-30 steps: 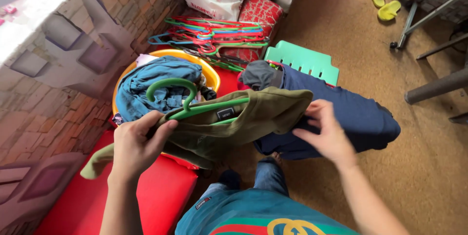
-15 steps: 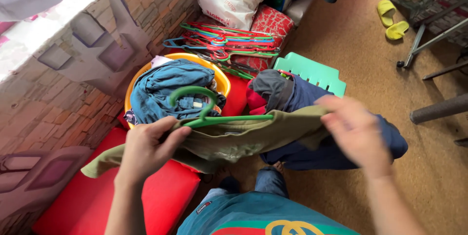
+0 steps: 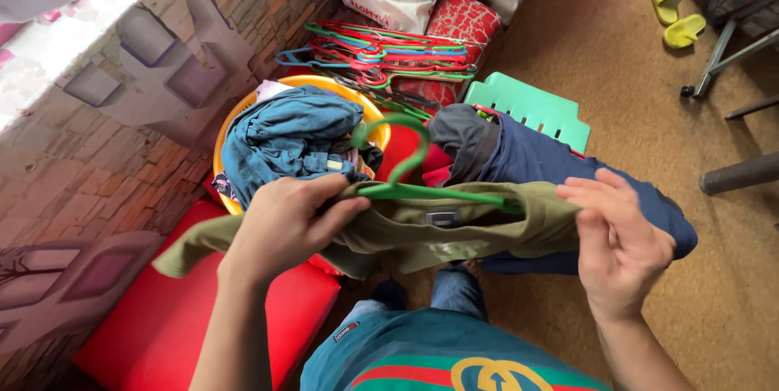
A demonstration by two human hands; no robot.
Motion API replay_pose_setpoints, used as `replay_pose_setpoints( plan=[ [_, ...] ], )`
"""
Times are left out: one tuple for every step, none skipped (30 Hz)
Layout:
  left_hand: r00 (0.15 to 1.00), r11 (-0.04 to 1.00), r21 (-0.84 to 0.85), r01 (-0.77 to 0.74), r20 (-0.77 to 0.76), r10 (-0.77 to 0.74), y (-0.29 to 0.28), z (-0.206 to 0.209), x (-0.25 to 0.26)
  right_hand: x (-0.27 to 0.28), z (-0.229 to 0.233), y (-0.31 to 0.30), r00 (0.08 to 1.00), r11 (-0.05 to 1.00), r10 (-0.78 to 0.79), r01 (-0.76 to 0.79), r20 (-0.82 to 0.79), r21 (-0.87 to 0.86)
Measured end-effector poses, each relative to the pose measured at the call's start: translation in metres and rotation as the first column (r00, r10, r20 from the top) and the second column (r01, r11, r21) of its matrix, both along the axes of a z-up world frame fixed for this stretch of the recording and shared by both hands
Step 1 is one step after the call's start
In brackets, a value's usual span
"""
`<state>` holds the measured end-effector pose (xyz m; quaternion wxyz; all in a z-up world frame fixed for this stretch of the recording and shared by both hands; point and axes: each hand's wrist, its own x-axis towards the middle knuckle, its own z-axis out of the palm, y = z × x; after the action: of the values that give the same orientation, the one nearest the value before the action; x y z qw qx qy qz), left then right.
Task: Hanging various shirts and garments onto plastic clothes hangers from a pile.
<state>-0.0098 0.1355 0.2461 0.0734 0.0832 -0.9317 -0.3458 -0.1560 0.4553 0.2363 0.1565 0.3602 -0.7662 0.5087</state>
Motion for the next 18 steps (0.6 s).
replay_pose_setpoints(
  plan=[
    [1.000, 1.000, 0.000, 0.003, 0.002, -0.003, 0.003, 0.001, -0.003, 0.001, 0.007, 0.000, 1.000, 1.000, -0.003, 0.003, 0.002, 0.000],
    [0.999, 1.000, -0.007, 0.023, -0.048, -0.023, 0.005, 0.002, -0.008, 0.002, 0.014, -0.001, 0.999, 0.997, 0.043, -0.041, -0.025, 0.065],
    [0.994, 0.999, -0.015, 0.042, -0.099, -0.044, 0.008, 0.004, -0.012, 0.002, 0.021, -0.002, 0.995, 0.988, 0.091, -0.083, -0.050, 0.131],
    [0.994, 0.999, -0.016, 0.050, -0.096, -0.051, 0.009, 0.003, -0.015, -0.001, 0.025, -0.006, 0.995, 0.989, 0.083, -0.076, -0.048, 0.130],
    [0.993, 0.999, 0.000, 0.037, -0.114, -0.037, 0.010, 0.002, -0.018, -0.004, 0.029, -0.010, 0.992, 0.966, 0.120, -0.106, -0.046, 0.234],
    [0.991, 1.000, 0.020, 0.023, -0.132, -0.020, 0.012, 0.000, -0.022, -0.008, 0.033, -0.014, 0.986, 0.931, 0.161, -0.138, -0.040, 0.338],
    [0.991, 0.999, 0.022, 0.028, -0.131, -0.025, 0.015, -0.005, -0.025, -0.012, 0.024, -0.009, 0.987, 0.931, 0.156, -0.133, -0.039, 0.340],
    [0.990, 0.999, 0.028, 0.032, -0.137, -0.028, 0.017, -0.009, -0.027, -0.016, 0.015, -0.005, 0.994, 0.886, 0.103, -0.071, -0.045, 0.458],
    [0.989, 0.999, 0.034, 0.036, -0.143, -0.031, 0.019, -0.013, -0.029, -0.020, 0.005, -0.001, 0.997, 0.823, 0.052, -0.009, -0.059, 0.568],
    [0.990, 0.999, 0.034, 0.034, -0.141, -0.029, 0.021, -0.017, -0.031, -0.019, 0.004, 0.002, 0.997, 0.823, 0.054, -0.012, -0.057, 0.568],
    [0.979, 0.995, 0.091, 0.048, -0.203, -0.029, 0.023, -0.021, -0.034, -0.018, 0.002, 0.005, 0.997, 0.829, 0.023, 0.020, -0.070, 0.558],
    [0.965, 0.987, 0.147, 0.068, -0.260, -0.028, 0.025, -0.026, -0.035, -0.015, 0.000, 0.009, 0.997, 0.834, -0.011, 0.053, -0.079, 0.549],
    [0.967, 0.987, 0.148, 0.069, -0.254, -0.029, 0.027, -0.026, -0.033, -0.015, -0.002, 0.013, 0.997, 0.834, -0.012, 0.051, -0.073, 0.550],
    [0.947, 0.989, 0.142, 0.052, -0.320, -0.004, 0.028, -0.027, -0.033, -0.016, -0.005, 0.016, 0.999, 0.802, -0.024, 0.037, -0.030, 0.596],
    [0.923, 0.990, 0.137, 0.035, -0.385, 0.020, 0.030, -0.027, -0.033, -0.016, -0.007, 0.020, 0.999, 0.768, -0.038, 0.021, 0.012, 0.640],
    [0.923, 0.990, 0.137, 0.042, -0.384, 0.014, 0.029, -0.014, -0.033, -0.017, -0.006, 0.024, 0.999, 0.768, -0.045, 0.026, 0.013, 0.640],
    [0.893, 1.000, 0.004, 0.028, -0.450, -0.023, 0.027, 0.000, -0.034, -0.018, -0.005, 0.027, 0.999, 0.761, -0.051, 0.037, 0.003, 0.648],
    [0.860, 0.992, -0.125, 0.000, -0.506, -0.064, 0.026, 0.013, -0.033, -0.018, -0.004, 0.030, 0.999, 0.752, -0.052, 0.042, -0.004, 0.657]
  ],
)
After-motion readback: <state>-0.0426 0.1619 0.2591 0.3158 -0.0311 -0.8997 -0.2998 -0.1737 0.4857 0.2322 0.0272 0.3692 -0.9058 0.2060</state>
